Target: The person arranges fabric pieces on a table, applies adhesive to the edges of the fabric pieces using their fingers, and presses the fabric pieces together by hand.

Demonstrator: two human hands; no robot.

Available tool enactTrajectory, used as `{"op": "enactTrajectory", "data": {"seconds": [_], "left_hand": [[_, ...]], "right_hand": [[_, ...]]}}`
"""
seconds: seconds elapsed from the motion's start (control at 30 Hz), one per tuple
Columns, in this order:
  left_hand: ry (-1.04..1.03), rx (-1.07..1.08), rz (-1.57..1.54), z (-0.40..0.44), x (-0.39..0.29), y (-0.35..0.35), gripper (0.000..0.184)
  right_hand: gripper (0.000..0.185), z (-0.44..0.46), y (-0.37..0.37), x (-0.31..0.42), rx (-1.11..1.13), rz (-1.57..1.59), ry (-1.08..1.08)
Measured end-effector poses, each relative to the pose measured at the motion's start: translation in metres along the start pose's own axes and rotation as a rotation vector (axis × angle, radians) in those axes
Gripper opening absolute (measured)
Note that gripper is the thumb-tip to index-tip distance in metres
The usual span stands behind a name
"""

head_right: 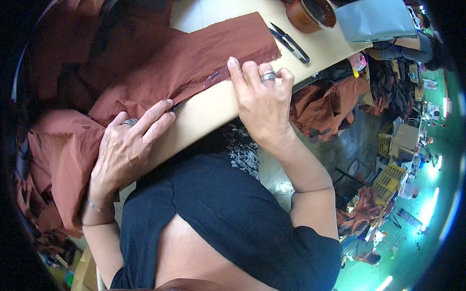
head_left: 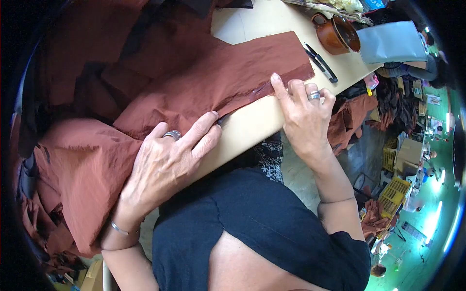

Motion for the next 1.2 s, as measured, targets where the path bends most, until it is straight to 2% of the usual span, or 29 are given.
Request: {"op": "enactTrajectory", "data": {"seconds": [0.23, 0.5, 0.7, 0.8, 1.0, 1.1, 1.2], "left_hand": [[0.022, 0.003, -0.030, -0.002, 0.002, 0.000, 0.042], [-0.006, -0.024, -0.028, -0.002, 0.002, 0.004, 0.042], [-0.001, 0.003, -0.056, -0.001, 0.001, 0.003, 0.041], [-0.021, -0.006, -0.019, 0.000, -0.001, 0.005, 0.038], [-0.052, -0.029, 0.001, -0.001, -0.003, 0.003, 0.029], [-0.044, -0.034, 0.010, -0.001, -0.003, 0.003, 0.028], [-0.058, -0.033, 0.022, -0.002, -0.003, 0.002, 0.030]], "right_hand": [[0.044, -0.002, 0.001, 0.025, 0.083, 0.162, 0.047], [0.052, 0.005, 0.011, 0.057, 0.062, 0.235, 0.114], [0.045, 0.007, 0.019, 0.067, -0.014, 0.399, 0.174], [0.044, 0.009, 0.018, 0.062, -0.017, 0.356, 0.152], [0.045, 0.010, 0.016, 0.068, 0.035, 0.537, 0.141], [0.039, 0.014, 0.017, 0.056, 0.101, 0.670, 0.131], [0.037, 0.015, 0.017, 0.057, 0.020, 0.443, 0.131]]}}
Point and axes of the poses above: each hand's wrist, its own z-axis towards the middle knuckle, its own y-axis out of the back of the hand, x = y × z, the point moved 9 cm from there along z, towards the middle knuckle, and after that the axes turned 12 degrees about -x, right-handed, at the moved point
